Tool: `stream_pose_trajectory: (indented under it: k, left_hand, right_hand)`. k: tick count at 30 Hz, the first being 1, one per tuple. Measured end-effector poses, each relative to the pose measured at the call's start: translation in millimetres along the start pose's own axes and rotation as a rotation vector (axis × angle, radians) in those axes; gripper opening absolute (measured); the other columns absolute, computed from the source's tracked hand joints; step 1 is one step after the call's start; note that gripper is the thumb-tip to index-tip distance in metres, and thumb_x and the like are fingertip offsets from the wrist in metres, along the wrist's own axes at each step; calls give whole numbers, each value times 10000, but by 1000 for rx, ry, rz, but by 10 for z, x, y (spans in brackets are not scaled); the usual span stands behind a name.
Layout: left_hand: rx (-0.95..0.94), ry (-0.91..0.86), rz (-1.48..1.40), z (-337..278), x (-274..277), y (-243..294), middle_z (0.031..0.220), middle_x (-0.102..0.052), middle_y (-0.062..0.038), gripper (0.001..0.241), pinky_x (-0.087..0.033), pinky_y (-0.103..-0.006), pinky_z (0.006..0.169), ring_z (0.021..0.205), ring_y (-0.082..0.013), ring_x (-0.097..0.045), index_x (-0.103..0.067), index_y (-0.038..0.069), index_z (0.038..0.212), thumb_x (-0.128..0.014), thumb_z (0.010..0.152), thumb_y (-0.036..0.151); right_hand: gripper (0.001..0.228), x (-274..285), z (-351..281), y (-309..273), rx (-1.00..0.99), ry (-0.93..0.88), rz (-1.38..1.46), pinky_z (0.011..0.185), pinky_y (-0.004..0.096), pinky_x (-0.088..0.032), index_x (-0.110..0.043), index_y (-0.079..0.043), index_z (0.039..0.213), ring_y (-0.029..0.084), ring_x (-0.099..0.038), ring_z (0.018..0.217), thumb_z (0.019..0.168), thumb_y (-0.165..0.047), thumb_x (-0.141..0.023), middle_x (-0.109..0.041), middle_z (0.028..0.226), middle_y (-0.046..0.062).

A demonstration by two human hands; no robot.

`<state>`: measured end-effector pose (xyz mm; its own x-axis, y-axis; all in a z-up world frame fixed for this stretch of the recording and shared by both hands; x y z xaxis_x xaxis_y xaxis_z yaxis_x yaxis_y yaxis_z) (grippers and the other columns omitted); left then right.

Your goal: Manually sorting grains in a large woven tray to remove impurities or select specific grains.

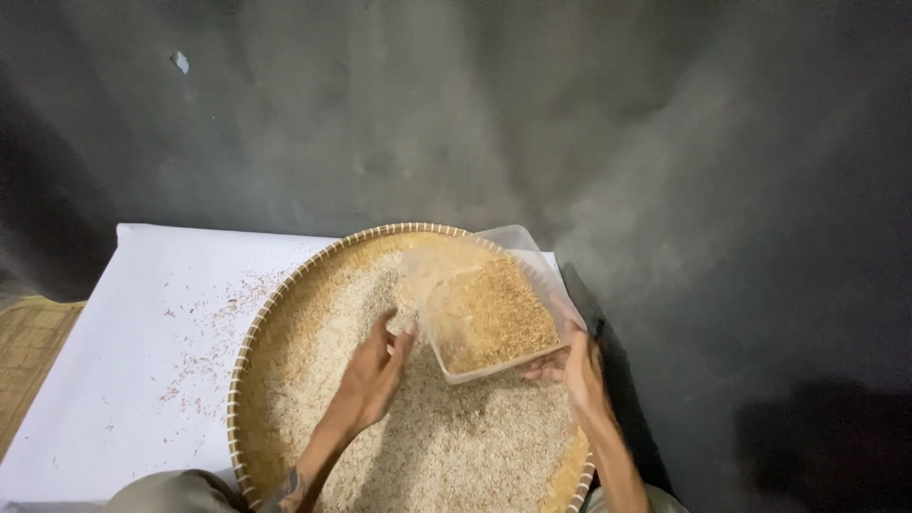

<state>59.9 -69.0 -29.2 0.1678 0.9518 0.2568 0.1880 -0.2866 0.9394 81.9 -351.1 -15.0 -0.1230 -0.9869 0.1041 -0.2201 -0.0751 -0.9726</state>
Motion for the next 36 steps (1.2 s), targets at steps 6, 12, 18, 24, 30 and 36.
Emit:
stream_pose_trajectory:
  k: [6, 12, 18, 24, 30, 36]
  left_hand:
    - [-21, 162, 62, -22, 321, 98, 1051, -689, -170, 808, -616, -400, 596, 654, -220, -666, -296, 92, 1535, -203, 915, 601]
    - [15, 124, 87, 1, 316, 44, 1166, -686, -190, 804, -617, -434, 693, 796, -243, -716, -238, 106, 1564, -197, 926, 595]
    - [16, -51, -36, 127, 113, -116, 1520, -410, -303, 935, -649, -630, 913, 1100, -442, -753, -12, 152, 1586, -283, 850, 660]
    - [-34, 99, -326, 125, 189, -23, 1274, -580, -355, 789, -726, -495, 633, 814, -414, -790, -180, 38, 1453, -426, 887, 530]
    - [-145, 70, -344, 115, 63, 52, 1337, -561, -350, 796, -745, -516, 749, 946, -436, -784, -81, 76, 1454, -438, 893, 515]
    - [-214, 91, 127, 71, 13, 52, 1629, -230, -238, 986, -434, -634, 1106, 1454, -402, -377, -144, 62, 1569, -392, 852, 691]
  right_hand:
    - [556, 19, 24, 49, 94, 8, -50, 482, 335, -625, -470, 102, 1416, 281, -697, 563, 1060, -257, -239, -739, 980, 316]
    - [574, 107, 41, 171, -29, 138, -165, 472, 316, -515, -609, 77, 1287, 285, -695, 542, 1061, -358, -312, -748, 875, 261]
    - [537, -184, 12, 174, -42, -124, 17, 512, 333, -626, -425, -158, 1504, 238, -688, 604, 1041, -364, -247, -424, 1597, 149]
    - [1018, -654, -333, 115, -248, -262, 141, 834, 514, -606, -49, -283, 1590, 356, -629, 1219, 735, -557, -528, -401, 1609, 153]
    - [1177, -621, -226, 250, -217, -268, 379, 789, 463, -655, 163, -345, 1567, 405, -754, 801, 780, -220, -702, -193, 1653, 224]
    - [975, -134, 182, 82, -52, -107, 462, 716, 413, -663, -63, -299, 1595, 457, -675, 1073, 826, -207, -656, -346, 1568, 290]
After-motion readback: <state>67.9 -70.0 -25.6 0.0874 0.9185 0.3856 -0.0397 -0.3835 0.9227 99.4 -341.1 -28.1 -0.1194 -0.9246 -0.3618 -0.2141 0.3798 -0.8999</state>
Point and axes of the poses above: each hand's wrist, its own z-axis towards the middle knuckle, its own x-axis out of the back of the hand, y = z × x, the point moved 7 cm from there along z, towards the middle knuckle
